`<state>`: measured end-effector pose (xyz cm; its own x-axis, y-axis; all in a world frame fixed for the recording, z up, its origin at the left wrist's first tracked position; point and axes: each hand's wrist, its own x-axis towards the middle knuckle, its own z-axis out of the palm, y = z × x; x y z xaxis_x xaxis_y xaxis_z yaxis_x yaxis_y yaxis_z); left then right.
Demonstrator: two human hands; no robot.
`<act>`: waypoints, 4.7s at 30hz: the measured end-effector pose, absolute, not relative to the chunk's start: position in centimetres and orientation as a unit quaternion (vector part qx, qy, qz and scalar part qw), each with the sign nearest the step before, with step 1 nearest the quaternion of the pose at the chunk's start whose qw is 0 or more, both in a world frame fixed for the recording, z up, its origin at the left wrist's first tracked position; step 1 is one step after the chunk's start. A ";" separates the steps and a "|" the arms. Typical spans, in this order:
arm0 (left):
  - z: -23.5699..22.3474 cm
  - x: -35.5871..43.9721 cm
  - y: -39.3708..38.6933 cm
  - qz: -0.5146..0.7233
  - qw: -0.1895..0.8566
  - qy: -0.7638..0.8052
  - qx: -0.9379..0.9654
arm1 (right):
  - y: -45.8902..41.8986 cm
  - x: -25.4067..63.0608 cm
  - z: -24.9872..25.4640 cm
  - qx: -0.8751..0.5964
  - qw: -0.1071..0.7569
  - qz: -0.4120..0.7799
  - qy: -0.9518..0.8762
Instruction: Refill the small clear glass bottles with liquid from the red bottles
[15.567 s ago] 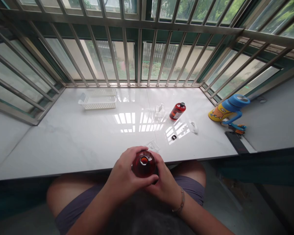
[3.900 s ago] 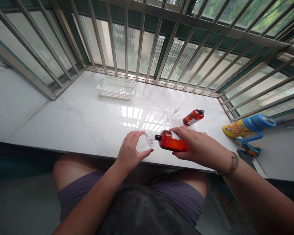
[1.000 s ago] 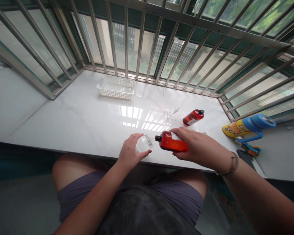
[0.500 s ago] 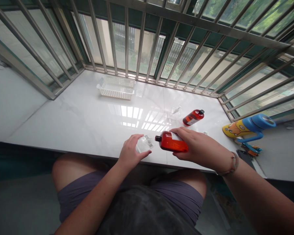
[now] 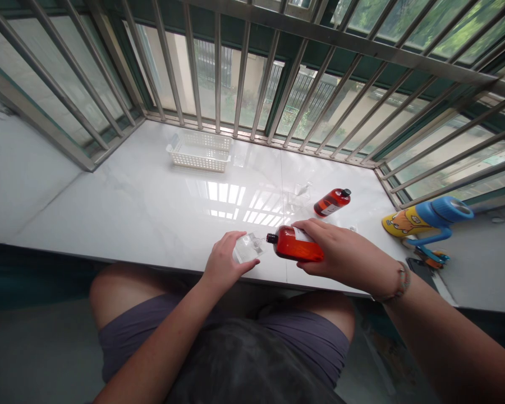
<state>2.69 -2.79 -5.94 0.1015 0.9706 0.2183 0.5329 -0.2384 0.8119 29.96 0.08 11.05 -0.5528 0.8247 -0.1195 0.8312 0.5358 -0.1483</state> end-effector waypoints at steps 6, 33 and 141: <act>-6.0 2.6 -2.7 0.386 0.287 0.546 0.686 | 0.1 30.0 11.1 0.474 0.026 -0.090 0.876; -6.0 2.7 -2.7 0.387 0.281 0.543 0.690 | 0.1 29.9 11.4 0.473 0.034 -0.089 0.876; -6.7 3.2 -3.0 0.363 0.360 0.563 0.650 | -0.3 29.7 11.7 0.476 0.063 -0.080 0.874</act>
<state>3.22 -2.97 -6.70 0.1031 0.9924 0.0665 0.4706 -0.1075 0.8758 29.66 -0.30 11.67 -0.5392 0.8213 -0.1860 0.8415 0.5344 -0.0796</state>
